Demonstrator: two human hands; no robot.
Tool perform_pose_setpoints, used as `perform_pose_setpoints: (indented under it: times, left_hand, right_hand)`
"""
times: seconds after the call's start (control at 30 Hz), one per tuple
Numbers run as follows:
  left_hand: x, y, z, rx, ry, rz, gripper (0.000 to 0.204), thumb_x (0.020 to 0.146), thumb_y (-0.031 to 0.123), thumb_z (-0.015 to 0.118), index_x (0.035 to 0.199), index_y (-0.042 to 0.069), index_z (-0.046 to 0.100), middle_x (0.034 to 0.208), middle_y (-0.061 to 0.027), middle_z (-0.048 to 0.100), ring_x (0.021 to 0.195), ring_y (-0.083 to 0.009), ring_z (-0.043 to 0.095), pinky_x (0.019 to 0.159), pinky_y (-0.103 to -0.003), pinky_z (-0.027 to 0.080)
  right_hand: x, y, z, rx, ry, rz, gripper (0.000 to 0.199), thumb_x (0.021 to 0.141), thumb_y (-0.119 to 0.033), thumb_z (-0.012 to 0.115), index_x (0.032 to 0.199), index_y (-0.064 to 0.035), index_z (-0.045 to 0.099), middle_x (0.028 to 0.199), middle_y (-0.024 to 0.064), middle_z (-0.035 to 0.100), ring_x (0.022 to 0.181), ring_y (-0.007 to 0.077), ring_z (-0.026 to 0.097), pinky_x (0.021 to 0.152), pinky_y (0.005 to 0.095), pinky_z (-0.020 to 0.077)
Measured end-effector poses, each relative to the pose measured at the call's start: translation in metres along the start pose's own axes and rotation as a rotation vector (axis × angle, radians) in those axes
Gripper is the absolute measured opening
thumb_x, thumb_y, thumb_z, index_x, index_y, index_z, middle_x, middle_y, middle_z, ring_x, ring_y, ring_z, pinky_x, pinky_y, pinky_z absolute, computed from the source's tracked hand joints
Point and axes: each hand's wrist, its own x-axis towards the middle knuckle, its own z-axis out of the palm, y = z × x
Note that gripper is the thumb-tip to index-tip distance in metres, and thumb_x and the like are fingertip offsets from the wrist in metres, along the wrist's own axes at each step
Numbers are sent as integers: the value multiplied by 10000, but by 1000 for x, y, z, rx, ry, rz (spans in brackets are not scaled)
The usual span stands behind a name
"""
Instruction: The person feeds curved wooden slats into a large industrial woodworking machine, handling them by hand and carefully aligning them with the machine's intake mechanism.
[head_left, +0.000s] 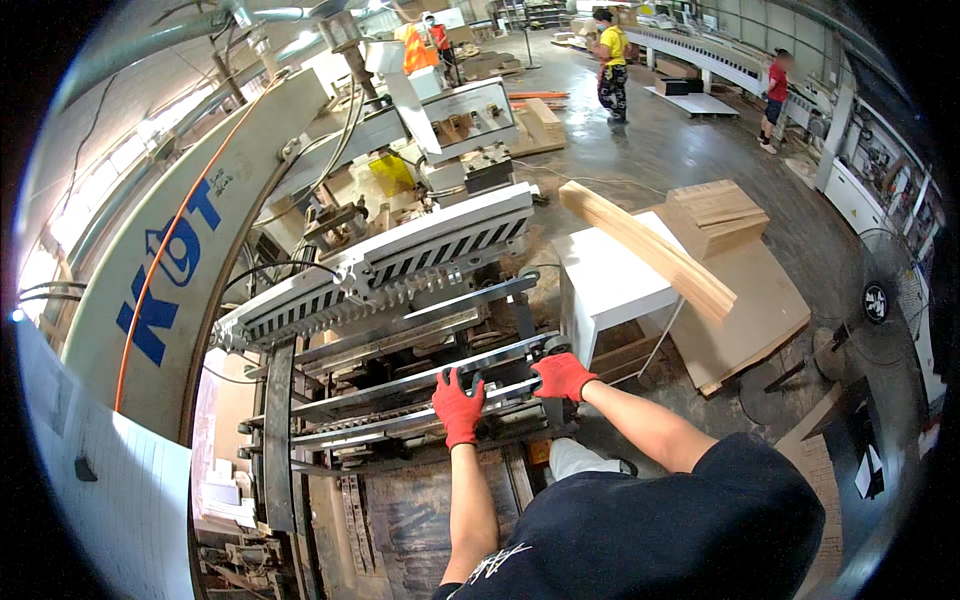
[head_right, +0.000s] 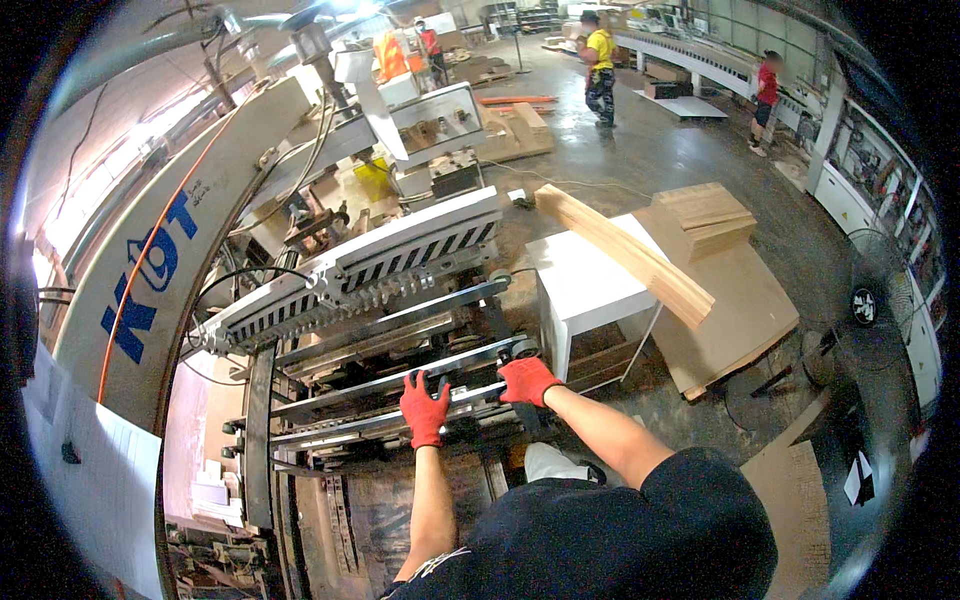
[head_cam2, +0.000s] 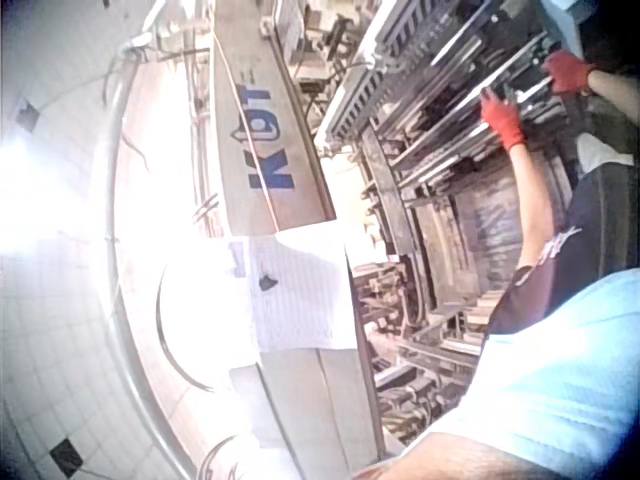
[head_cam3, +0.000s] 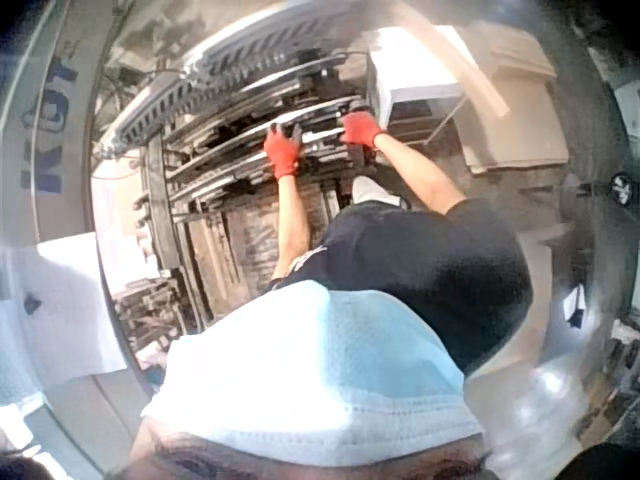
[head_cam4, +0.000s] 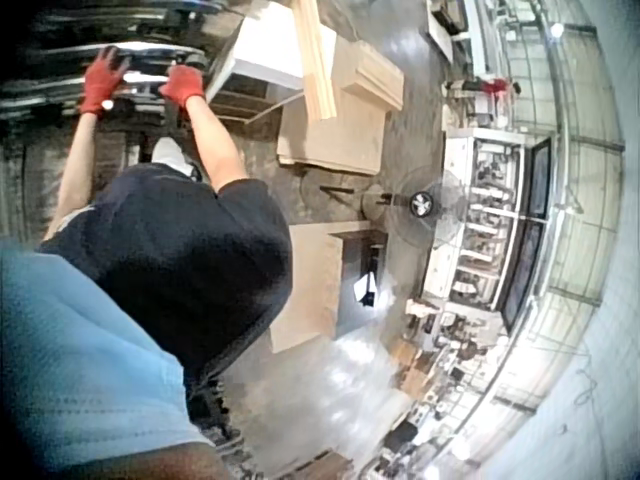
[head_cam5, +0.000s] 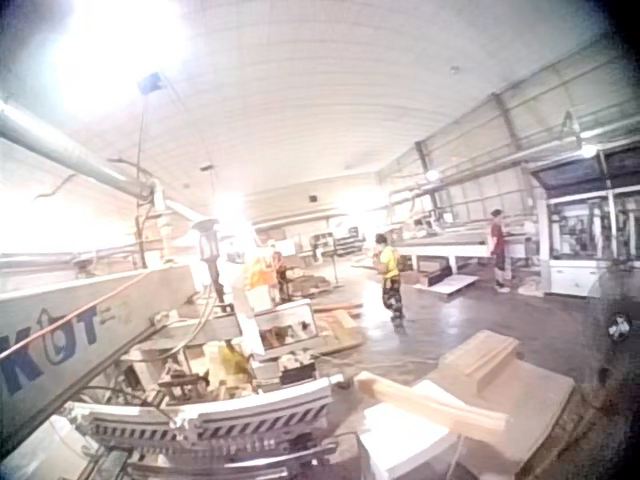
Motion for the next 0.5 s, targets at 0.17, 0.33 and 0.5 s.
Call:
perform_pose_setpoints:
  times: [0.17,0.33,0.5]
  left_hand:
    - [-1,-4,5,12,112,72,648,738,444,776,1253,110,567,1323,-178,520,1025,-406,598,837,-478,490]
    - [-5,-7,7,48,124,61,651,756,436,765,1278,104,563,1353,-166,509,1045,-402,587,869,-476,474]
    - [-4,-5,3,-37,101,104,615,747,378,784,1252,97,575,1304,-163,542,1025,-401,599,858,-471,483]
  right_hand:
    - [-2,-1,-4,-4,-47,6,581,743,-467,701,1142,-47,662,1035,148,695,1010,308,661,868,424,513]
    - [-1,-5,-9,-9,-65,-9,551,735,-452,693,1104,-43,675,991,153,690,975,320,662,842,433,515]
    - [0,-1,-6,6,-71,1,551,743,-460,700,1099,-41,673,1020,154,694,997,321,661,857,429,515]
